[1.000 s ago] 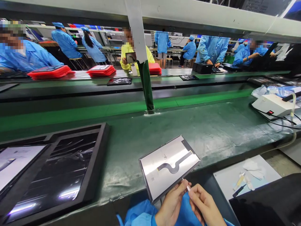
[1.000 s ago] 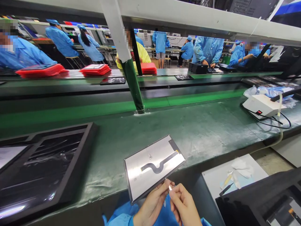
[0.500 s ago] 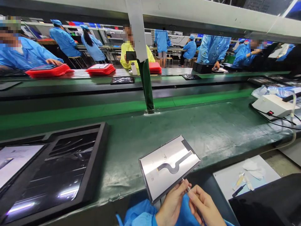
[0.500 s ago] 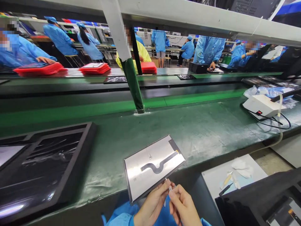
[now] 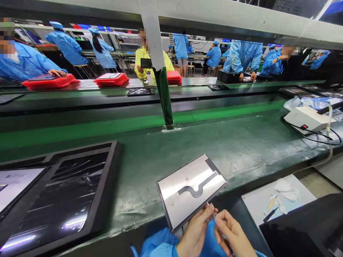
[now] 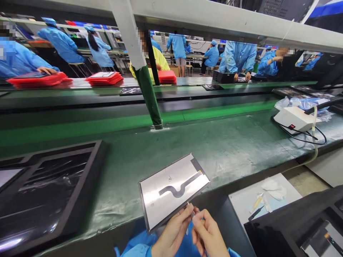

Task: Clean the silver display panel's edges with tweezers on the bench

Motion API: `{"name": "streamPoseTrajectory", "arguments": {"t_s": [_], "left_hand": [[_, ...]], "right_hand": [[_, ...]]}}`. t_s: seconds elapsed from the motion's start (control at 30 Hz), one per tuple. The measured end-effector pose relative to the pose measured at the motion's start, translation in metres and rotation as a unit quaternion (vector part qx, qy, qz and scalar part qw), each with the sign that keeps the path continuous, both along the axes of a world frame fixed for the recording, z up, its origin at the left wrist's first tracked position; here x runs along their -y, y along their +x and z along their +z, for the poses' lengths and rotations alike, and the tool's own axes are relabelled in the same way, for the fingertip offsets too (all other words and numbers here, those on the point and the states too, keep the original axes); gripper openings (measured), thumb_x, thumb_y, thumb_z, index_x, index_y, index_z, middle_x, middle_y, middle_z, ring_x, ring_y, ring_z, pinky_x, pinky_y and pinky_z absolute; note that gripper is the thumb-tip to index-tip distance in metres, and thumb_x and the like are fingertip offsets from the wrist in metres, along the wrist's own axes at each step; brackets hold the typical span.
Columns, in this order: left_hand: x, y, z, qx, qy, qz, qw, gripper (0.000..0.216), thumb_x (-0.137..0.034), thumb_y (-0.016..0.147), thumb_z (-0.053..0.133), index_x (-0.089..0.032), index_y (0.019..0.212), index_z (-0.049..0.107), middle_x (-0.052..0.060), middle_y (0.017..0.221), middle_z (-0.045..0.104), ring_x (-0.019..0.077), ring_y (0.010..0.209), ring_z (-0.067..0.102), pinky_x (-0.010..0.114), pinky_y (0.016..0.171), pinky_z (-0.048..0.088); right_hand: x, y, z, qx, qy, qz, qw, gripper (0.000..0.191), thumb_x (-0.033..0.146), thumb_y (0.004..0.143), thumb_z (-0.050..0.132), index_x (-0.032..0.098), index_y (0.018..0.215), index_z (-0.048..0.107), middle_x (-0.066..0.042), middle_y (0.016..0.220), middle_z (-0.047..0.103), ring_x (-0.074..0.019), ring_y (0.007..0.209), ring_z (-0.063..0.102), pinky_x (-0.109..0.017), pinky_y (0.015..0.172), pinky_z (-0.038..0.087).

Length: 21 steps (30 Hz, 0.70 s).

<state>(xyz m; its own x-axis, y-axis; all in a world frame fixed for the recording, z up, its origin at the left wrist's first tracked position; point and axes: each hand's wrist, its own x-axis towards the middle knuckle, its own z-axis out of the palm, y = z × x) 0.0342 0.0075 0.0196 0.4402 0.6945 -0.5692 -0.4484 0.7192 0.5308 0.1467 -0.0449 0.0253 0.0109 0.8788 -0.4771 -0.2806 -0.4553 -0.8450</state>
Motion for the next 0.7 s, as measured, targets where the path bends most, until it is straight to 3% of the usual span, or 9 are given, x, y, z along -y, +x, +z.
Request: {"name": "streamPoseTrajectory", "arguments": {"t_s": [0.13,0.23,0.33,0.53,0.7], "left_hand": [[0.000,0.002,0.000,-0.002,-0.002,0.002,1.000,0.048,-0.051,0.049,0.093,-0.015,0.070,0.072,0.006,0.077,0.069,0.0205,0.081,0.063,0.033,0.084,0.046],[0.000,-0.002,0.003,-0.001,0.007,0.005,1.000,0.051,-0.050,0.050,0.094,-0.013,0.081,0.076,0.008,0.082,0.072,0.0195,0.082,0.063,0.032,0.087,0.045],[0.001,-0.004,0.002,-0.008,0.005,0.015,1.000,0.053,-0.050,0.050,0.094,-0.013,0.084,0.077,0.008,0.082,0.072,0.0205,0.084,0.064,0.033,0.092,0.044],[0.000,0.003,-0.004,-0.023,-0.007,0.025,0.999,0.049,-0.053,0.048,0.093,-0.014,0.071,0.074,0.008,0.080,0.071,0.0252,0.091,0.065,0.035,0.091,0.045],[0.000,-0.001,-0.002,-0.022,0.001,0.022,1.000,0.051,-0.050,0.051,0.093,-0.012,0.081,0.077,0.009,0.086,0.072,0.0246,0.093,0.064,0.035,0.095,0.043]], "right_hand": [[-0.001,0.004,0.002,0.002,-0.006,-0.006,1.000,0.060,0.076,0.068,0.068,0.021,0.067,0.044,0.011,0.044,0.045,0.0003,0.028,0.027,-0.012,0.028,0.023],[-0.002,0.004,0.007,-0.030,-0.039,-0.006,0.999,0.060,0.076,0.066,0.070,0.021,0.069,0.048,0.014,0.041,0.038,0.0004,0.028,0.022,-0.012,0.028,0.022],[-0.003,0.004,0.011,-0.037,-0.056,-0.003,0.998,0.063,0.079,0.064,0.069,0.021,0.074,0.049,0.014,0.044,0.039,0.0002,0.028,0.022,-0.012,0.027,0.020],[-0.004,0.006,0.005,0.048,-0.009,-0.005,0.999,0.064,0.081,0.064,0.066,0.020,0.065,0.047,0.012,0.043,0.041,0.0006,0.029,0.024,-0.013,0.029,0.017],[-0.005,0.011,0.002,0.000,-0.050,0.002,0.999,0.067,0.084,0.060,0.066,0.019,0.071,0.053,0.013,0.038,0.036,-0.0005,0.029,0.019,-0.015,0.029,0.015]]}}
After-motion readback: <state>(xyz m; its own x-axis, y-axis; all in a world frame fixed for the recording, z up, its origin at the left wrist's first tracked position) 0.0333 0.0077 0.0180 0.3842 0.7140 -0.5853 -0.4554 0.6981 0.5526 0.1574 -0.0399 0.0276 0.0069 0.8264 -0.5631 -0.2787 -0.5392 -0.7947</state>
